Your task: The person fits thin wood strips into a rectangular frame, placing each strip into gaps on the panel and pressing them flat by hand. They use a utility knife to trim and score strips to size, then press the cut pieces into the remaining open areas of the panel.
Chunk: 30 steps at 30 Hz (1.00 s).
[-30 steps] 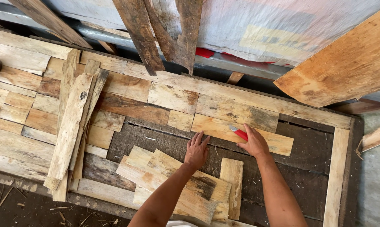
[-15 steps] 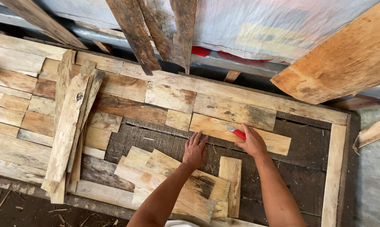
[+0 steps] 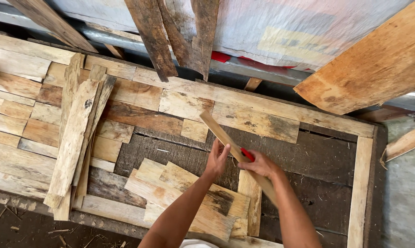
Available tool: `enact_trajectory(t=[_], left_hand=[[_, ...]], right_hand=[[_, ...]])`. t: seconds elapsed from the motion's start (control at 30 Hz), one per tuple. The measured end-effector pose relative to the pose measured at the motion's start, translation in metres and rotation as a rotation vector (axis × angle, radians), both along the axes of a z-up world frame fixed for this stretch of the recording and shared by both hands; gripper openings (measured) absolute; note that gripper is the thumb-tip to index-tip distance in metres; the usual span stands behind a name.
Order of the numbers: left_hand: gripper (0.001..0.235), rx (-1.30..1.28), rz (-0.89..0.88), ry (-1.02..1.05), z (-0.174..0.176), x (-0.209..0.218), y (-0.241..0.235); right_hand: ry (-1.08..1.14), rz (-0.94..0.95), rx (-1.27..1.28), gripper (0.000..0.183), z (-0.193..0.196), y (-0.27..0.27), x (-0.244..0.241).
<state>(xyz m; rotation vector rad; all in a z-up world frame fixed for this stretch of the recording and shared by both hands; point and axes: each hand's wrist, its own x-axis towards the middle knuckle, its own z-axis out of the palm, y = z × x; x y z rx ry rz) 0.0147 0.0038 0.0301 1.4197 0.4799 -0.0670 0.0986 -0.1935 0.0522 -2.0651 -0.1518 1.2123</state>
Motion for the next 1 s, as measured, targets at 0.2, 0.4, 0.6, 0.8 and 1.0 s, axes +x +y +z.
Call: enact_trajectory(t=[0.2, 0.4, 0.6, 0.8, 1.0], left_hand=[[0.081, 0.121, 0.102, 0.147, 0.059, 0.021, 0.020], [0.067, -0.012, -0.123, 0.039, 0.023, 0.038, 0.058], [0.065, 0.070, -0.494, 0.249, 0.066, 0.056, 0.077], [0.059, 0.398, -0.854, 0.195, 0.041, 0.065, 0.076], [0.053, 0.890, -0.627, 0.382, 0.033, 0.057, 0.087]], right_hand=[[0.167, -0.166, 0.243, 0.092, -0.019, 0.027, -0.026], [0.265, -0.461, 0.384, 0.074, -0.035, 0.006, -0.019], [0.028, -0.818, 0.568, 0.042, -0.021, 0.008, 0.004], [-0.090, -1.111, 0.667, 0.030, -0.022, 0.003, 0.029], [-0.103, -0.863, 0.301, 0.019, -0.053, 0.007, 0.009]])
